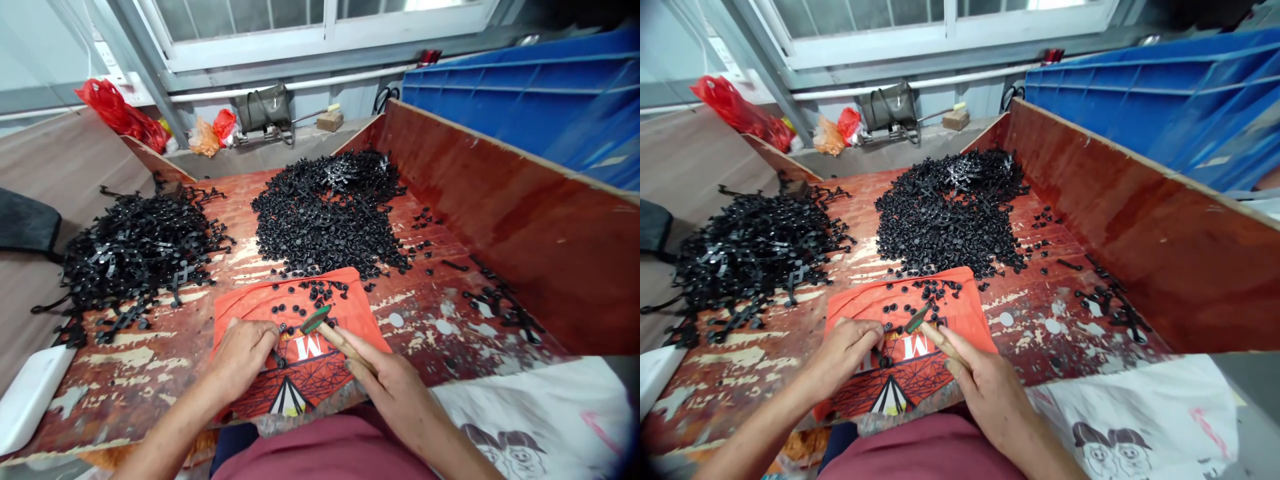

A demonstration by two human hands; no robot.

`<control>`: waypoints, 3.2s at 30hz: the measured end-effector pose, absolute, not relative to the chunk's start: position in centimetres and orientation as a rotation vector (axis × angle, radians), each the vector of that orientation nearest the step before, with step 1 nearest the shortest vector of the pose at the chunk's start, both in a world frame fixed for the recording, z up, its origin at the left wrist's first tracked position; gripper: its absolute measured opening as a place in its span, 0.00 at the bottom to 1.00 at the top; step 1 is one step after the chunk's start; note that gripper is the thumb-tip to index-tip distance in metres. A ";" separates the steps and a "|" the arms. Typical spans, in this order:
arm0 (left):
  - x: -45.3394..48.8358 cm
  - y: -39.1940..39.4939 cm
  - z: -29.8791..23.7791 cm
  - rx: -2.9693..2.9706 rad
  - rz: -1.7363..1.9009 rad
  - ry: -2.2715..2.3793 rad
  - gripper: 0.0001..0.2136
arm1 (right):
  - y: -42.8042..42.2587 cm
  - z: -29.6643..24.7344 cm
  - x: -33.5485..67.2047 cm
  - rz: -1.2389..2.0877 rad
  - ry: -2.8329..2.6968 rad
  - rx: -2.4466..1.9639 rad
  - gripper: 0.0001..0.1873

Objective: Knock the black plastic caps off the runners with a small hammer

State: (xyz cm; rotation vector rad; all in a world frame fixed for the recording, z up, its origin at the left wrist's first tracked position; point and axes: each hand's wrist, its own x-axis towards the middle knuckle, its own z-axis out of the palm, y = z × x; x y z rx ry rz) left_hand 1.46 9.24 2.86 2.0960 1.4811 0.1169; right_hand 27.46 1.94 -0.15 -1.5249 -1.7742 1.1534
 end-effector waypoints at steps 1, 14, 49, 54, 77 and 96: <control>1.6 9.3 2.7 2.102 0.093 1.473 0.19 | 2.0 -0.1 27.4 1.151 -1.785 -1.510 0.27; 2.0 9.5 1.2 2.128 0.008 1.449 0.19 | 2.1 0.6 27.2 1.100 -1.820 -1.511 0.29; 2.1 9.3 1.4 2.121 0.068 1.450 0.19 | 3.0 1.3 26.0 0.496 -2.151 -1.518 0.27; 2.2 9.3 1.5 2.133 0.043 1.463 0.20 | 2.9 1.6 26.1 0.457 -2.173 -1.495 0.28; 3.6 7.2 3.2 2.432 0.412 1.156 0.11 | 6.2 1.4 22.5 1.628 -1.327 -1.120 0.08; 4.5 6.6 4.0 0.607 0.861 0.996 0.13 | 4.9 1.0 22.1 1.738 -1.158 -1.196 0.16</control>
